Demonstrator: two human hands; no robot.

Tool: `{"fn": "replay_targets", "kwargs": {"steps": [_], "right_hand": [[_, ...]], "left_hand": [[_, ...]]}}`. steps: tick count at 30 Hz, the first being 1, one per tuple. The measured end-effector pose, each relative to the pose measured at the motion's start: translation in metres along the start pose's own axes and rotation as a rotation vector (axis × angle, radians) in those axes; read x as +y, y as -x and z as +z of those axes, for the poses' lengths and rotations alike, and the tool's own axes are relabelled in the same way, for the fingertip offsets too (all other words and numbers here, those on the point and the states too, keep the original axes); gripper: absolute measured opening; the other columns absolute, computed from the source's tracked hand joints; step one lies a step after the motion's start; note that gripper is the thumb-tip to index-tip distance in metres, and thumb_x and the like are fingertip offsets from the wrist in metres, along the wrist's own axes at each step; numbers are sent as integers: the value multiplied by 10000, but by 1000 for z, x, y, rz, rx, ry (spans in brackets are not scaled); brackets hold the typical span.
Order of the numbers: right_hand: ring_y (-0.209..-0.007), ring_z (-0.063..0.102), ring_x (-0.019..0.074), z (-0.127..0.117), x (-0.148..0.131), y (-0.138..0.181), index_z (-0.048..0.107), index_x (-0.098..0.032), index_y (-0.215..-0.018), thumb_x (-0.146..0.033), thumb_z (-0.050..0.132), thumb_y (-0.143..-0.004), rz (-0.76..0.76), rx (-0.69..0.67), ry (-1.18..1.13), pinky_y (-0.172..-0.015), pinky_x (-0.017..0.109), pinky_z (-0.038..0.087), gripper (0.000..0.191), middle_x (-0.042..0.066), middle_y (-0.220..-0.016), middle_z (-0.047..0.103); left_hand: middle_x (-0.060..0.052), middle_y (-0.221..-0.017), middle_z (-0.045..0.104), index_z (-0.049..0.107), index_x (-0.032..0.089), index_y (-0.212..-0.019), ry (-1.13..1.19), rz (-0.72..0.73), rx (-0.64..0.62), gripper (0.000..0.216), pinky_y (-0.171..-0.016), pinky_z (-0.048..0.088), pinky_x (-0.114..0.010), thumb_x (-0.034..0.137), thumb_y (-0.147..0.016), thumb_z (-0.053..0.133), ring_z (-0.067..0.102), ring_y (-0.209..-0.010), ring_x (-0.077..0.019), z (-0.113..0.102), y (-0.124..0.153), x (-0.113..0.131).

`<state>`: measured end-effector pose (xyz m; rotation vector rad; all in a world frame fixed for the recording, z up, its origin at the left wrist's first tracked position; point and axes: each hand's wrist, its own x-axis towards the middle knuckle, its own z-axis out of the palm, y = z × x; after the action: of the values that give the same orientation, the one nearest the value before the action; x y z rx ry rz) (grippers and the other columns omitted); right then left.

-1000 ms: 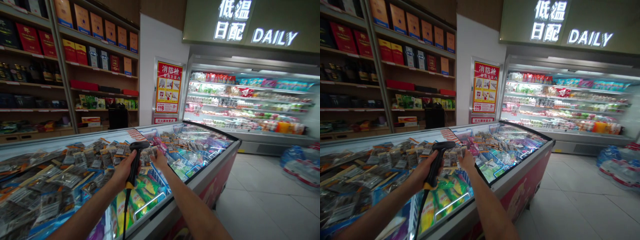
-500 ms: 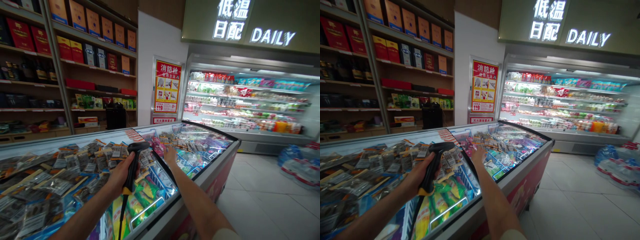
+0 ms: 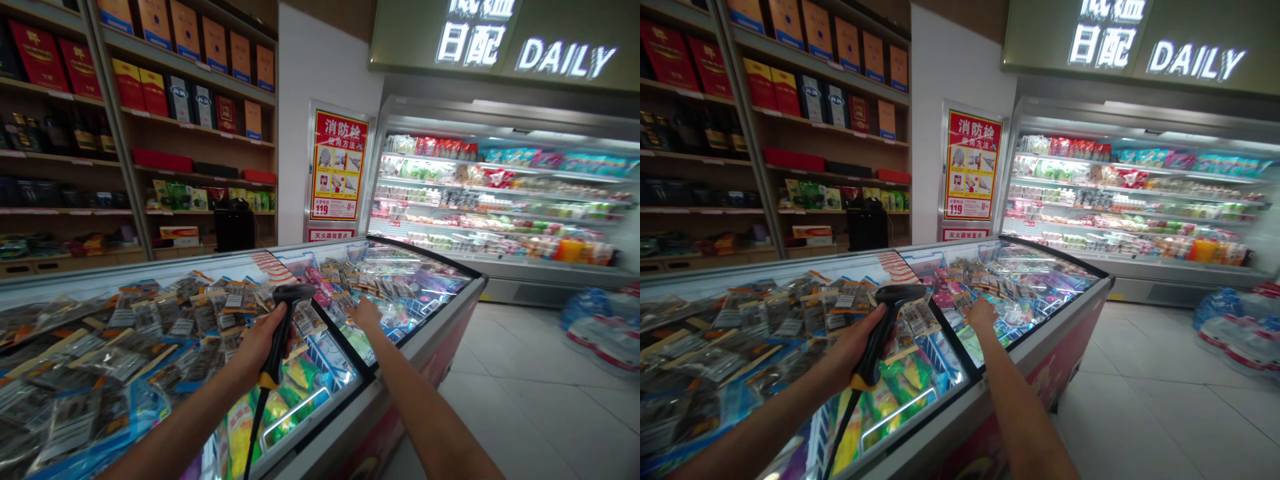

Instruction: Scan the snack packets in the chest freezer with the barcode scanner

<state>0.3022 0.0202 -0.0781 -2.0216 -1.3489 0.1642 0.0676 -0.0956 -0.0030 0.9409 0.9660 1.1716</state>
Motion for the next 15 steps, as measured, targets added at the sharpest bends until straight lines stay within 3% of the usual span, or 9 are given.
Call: {"fn": "replay_targets", "kwargs": {"steps": [2,5,9,12,15], "right_hand": [[-819,572,262,-2,5,-3,597,-176,-697,-284,702,-473,44,-76,-125,-689,375,402,269,72,-729,630],[-634,580,203,0,6,-2,560,-173,-638,-262,656,-496,51,-120,-299,-564,300,409,193,15,-568,585],[-571,561,146,10,-7,10,496,-174,-783,-312,579,-564,16,1,-794,-530,263,419,272,-3,-638,596],[-577,569,137,19,-21,24,443,-188,-800,-323,583,-558,-39,-39,-1121,-559,270,442,311,-7,-675,609],[-623,589,145,23,-30,34,432,-192,-802,-306,597,-554,-70,-99,-1225,-618,289,458,318,-1,-703,624]], "left_hand": [[-9,-496,548,550,125,-641,1,-3,-23,364,-349,363,-181,483,-698,529,458,-363,-71,3,3,-1],[-12,-500,548,541,122,-624,-7,-7,-36,381,-356,366,-185,497,-696,524,465,-369,-73,6,8,-2],[6,-498,536,527,137,-638,29,-15,-33,364,-351,358,-180,496,-696,526,471,-371,-72,9,11,-5],[11,-488,532,529,139,-659,47,-14,-50,363,-340,345,-177,500,-698,521,461,-361,-71,10,11,-7],[10,-482,529,533,134,-663,47,-14,-42,370,-338,342,-178,501,-703,513,457,-357,-70,12,12,-8]]}}
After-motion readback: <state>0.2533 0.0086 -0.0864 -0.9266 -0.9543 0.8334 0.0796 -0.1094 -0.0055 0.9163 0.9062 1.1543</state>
